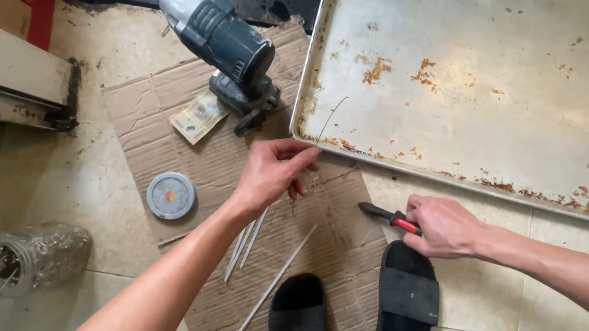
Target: Repairing a metal baking tray by drilling holes and securing the edges with wire
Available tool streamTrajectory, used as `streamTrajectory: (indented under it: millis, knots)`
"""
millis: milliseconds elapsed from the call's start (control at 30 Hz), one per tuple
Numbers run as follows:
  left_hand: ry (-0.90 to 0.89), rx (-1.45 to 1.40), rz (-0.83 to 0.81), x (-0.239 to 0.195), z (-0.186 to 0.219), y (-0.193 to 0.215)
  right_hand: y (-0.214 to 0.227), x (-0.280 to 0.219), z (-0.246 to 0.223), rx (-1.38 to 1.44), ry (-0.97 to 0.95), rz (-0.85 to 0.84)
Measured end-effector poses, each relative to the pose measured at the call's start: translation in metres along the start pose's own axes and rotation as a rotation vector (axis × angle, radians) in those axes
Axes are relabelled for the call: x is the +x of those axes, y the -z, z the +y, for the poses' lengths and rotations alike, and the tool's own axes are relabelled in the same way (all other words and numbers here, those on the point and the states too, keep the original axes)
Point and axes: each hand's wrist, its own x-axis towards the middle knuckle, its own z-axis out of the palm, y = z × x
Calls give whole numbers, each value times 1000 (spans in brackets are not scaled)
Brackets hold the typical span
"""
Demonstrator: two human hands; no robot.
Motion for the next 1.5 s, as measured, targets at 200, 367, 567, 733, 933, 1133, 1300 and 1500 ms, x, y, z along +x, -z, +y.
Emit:
streamTrajectory:
  millis: [200,367,567,733,933,1133,1300,1500]
  knots:
    - [-51,-255,39,4,16,1,105,-12,-49,847,-167,160]
    - [-81,-330,39,0,29,0,160,-6,-51,365,27,727]
    - [-80,-334,37,-4,34,-3,172,6,-33,-2,-9,872]
    - [-83,-329,45,-5,34,-3,173,8,-34,-82,-39,894]
    - [-97,-326,46,-3,33,-6,173,9,-38,-94,-25,943]
    - [-101,-332,46,-5,36,-7,174,8,-38,-83,-9,974]
    - [-105,-329,46,-4,35,-7,176,5,-41,-79,-14,995]
    - [-106,-324,46,-5,38,-6,176,4,-40,-106,-23,1000]
